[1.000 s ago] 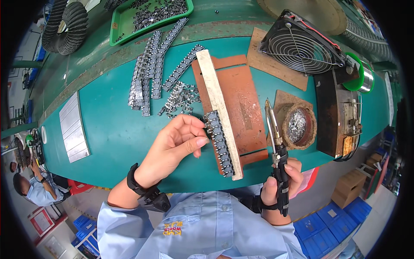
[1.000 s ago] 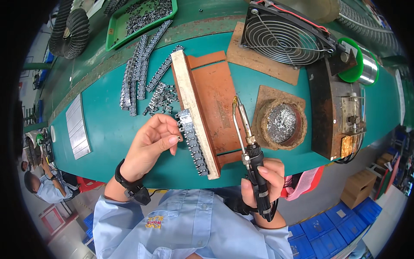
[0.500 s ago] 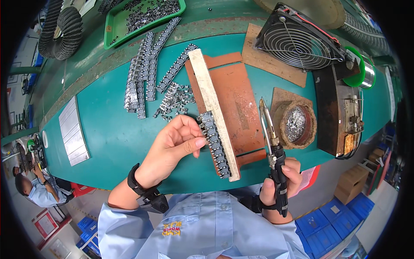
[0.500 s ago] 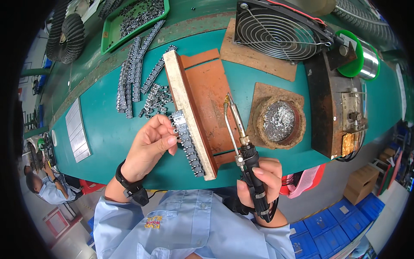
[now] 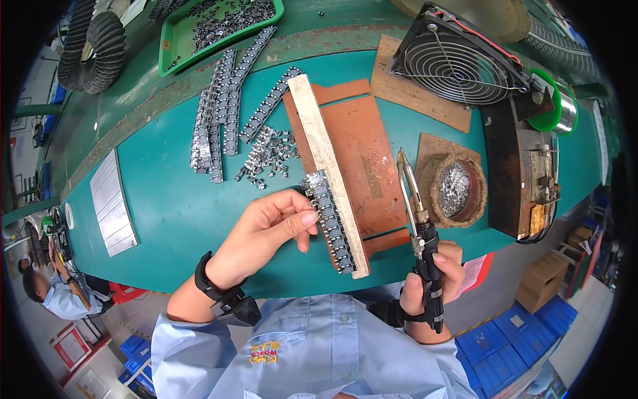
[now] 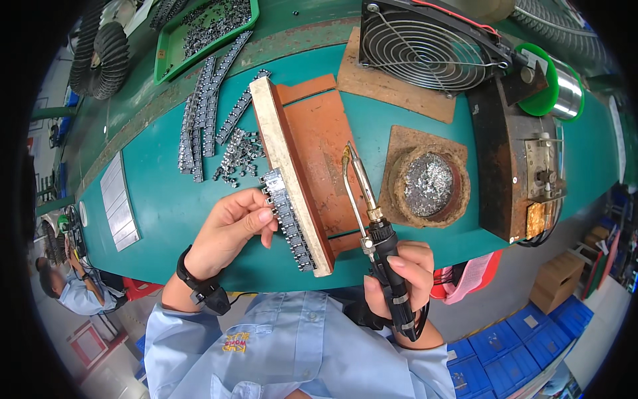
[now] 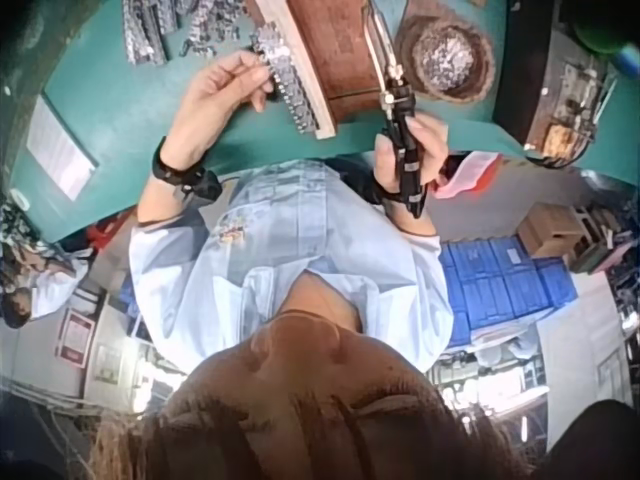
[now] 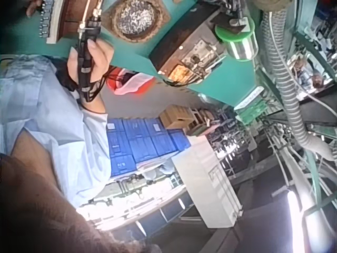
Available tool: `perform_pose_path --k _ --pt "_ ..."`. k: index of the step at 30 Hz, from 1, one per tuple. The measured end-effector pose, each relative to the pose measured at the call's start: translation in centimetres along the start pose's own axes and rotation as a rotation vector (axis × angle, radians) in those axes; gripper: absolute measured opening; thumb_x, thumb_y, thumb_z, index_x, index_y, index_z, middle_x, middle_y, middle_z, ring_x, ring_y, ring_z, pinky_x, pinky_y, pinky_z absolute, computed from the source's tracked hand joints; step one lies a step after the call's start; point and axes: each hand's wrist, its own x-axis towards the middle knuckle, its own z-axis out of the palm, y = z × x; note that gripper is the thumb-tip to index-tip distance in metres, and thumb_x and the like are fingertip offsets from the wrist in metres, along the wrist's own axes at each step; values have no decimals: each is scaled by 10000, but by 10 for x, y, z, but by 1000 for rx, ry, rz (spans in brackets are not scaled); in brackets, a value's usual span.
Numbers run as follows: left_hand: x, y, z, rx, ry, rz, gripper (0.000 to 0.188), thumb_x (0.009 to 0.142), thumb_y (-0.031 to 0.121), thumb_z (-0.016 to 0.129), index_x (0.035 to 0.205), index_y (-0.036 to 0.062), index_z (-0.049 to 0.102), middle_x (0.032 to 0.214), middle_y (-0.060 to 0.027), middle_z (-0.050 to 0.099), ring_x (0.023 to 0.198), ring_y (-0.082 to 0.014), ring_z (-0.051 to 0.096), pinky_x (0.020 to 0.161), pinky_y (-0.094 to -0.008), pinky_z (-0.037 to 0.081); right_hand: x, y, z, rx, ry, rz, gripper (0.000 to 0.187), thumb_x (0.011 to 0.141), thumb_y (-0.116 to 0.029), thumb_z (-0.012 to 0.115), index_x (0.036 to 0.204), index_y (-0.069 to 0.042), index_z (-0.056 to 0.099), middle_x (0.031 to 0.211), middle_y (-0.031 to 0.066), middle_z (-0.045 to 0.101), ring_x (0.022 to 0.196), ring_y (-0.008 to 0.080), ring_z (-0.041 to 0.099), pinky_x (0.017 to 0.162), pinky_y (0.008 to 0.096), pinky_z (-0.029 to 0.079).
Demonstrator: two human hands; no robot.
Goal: Soldering electronic components onto a connector strip at a factory workbench.
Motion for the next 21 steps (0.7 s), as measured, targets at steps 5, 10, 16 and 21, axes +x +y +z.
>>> perform_pose_path --k 5,10,16,21 --pt "-1 0 1 26 -4 12 114 887 134 510 877 23 535 798 -26 561 646 -86 510 627 -203 407 1 -2 0 5 -10 20 418 787 -308 617 1050 -60 406 856 113 466 766 190 451 706 320 372" --pt "-3 1 1 -18 -8 -11 107 889 133 507 886 28 534 806 -24 560 664 -84 508 636 -200 405 1 -4 0 12 -12 60 430 783 -323 623 1045 -61 405 864 114 462 771 188 448 709 315 371" --pt "-2 0 -1 -76 -42 -14 112 889 145 508 888 36 532 816 -21 557 683 -81 507 642 -199 407 2 -7 -3 155 -46 122 429 756 -337 654 993 -62 426 822 88 472 728 180 445 690 319 361" --pt "-1 1 -3 -59 -64 10 120 887 160 515 878 41 531 802 -14 553 681 -74 506 642 -199 410 13 -12 -19 210 -190 13 407 674 -271 729 944 -65 505 735 62 511 655 191 484 646 327 374"
